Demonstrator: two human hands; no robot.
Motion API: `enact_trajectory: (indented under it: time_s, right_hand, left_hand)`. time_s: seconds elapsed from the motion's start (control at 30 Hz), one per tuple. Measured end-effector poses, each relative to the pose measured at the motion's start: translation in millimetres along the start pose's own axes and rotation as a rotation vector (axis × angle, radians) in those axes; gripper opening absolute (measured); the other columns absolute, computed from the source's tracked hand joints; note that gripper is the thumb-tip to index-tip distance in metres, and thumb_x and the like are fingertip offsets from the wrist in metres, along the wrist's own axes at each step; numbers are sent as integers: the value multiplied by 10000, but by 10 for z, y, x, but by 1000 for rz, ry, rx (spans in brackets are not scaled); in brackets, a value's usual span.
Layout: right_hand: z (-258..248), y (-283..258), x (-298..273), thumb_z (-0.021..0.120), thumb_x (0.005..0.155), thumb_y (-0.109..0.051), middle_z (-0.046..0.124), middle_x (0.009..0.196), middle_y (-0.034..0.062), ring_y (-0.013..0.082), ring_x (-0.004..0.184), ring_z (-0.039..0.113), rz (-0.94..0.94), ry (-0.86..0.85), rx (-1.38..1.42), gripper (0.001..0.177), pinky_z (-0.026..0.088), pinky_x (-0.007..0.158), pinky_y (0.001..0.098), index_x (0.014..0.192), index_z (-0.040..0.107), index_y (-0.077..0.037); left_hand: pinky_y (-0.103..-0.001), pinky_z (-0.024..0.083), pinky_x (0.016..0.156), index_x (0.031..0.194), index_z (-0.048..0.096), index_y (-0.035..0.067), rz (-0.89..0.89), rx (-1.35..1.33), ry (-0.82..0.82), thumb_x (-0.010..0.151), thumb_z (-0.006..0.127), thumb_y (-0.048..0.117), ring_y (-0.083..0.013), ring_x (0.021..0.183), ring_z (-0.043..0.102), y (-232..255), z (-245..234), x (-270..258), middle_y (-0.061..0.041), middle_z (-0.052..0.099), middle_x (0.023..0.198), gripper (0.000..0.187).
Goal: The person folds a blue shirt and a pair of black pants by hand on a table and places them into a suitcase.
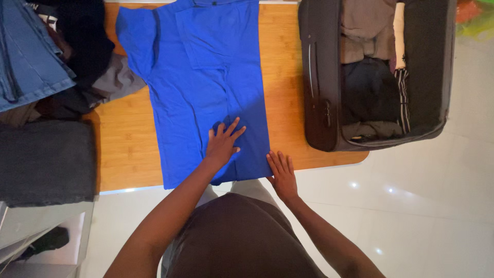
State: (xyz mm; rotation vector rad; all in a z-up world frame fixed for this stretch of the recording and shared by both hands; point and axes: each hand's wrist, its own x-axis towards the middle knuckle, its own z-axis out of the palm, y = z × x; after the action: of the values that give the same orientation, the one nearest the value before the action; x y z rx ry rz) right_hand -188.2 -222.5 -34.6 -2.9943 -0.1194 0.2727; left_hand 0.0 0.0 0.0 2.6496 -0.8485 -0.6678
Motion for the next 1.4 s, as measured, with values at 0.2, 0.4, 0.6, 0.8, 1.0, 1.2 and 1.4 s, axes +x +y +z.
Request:
enact_trajectory:
  time_s: [0.2, 0.4, 0.6, 0.8, 1.0, 1.2, 1.4]
  right_hand:
    - [38, 28, 44, 758, 845, -287, 402, 1590, 66, 320, 1492, 343, -42, 151, 34, 789, 191, 1268, 534, 1527, 408, -98]
    - [-57, 0, 120, 760, 832, -217, 368, 1603, 127, 368, 1501, 309, -72, 71, -85, 798, 161, 1270, 556, 1527, 405, -55]
    - [-772, 82, 232, 827, 661, -168, 376, 1524, 140, 378, 1445, 280, -84, -208, 285, 914, 67, 1196, 614, 1474, 418, -81]
    - [-789, 96, 582, 754, 678, -83, 524, 1292, 165, 372, 1310, 450, -146, 11, 429, 521, 303, 1137, 526, 1185, 639, -103]
    - [-592, -122, 1165, 690, 858, -73, 597, 1101, 107, 338, 1099, 554, -144, 255, 464, 172, 446, 966, 469, 1021, 673, -126]
    - [-473, -600, 1982, 697, 860, -129, 586, 1136, 121, 339, 1130, 551, -275, 256, 423, 213, 436, 913, 491, 1059, 623, -109]
    - [-399, -1286, 2888, 716, 889, -242, 545, 1266, 127, 330, 1244, 498, -338, 140, 285, 381, 433, 969, 507, 1228, 606, -105]
  left_hand:
    - [-636, 333, 1082, 1556, 386, 355, 0, 45, 14, 835, 789, 384, -323, 1434, 344, 26, -30, -4, 52, 175, 1690, 827]
    - [-625, 332, 1073, 1559, 357, 322, 2, 5, 40, 827, 785, 371, -331, 1423, 353, 29, -39, -36, 17, 172, 1689, 849]
    - [-549, 353, 1094, 1577, 369, 98, 26, -182, 297, 952, 690, 345, -348, 1354, 428, -296, 79, -394, -91, 259, 1666, 745]
    - [-549, 327, 1139, 1454, 515, 89, -161, -169, 532, 972, 648, 295, -338, 1400, 445, -665, 196, -992, -111, 399, 1580, 541]
    - [-558, 329, 1111, 1413, 528, 66, -421, -12, 721, 931, 709, 313, -409, 1375, 411, -950, 205, -1189, -201, 408, 1567, 571]
    - [-484, 457, 986, 1464, 496, 63, -567, -423, 665, 932, 736, 357, -319, 1184, 601, -1182, 191, -1213, -151, 637, 1256, 653]
    - [-524, 518, 873, 1335, 536, 78, -538, -490, 614, 850, 806, 366, -421, 1012, 660, -1377, 64, -1211, -177, 721, 1067, 625]
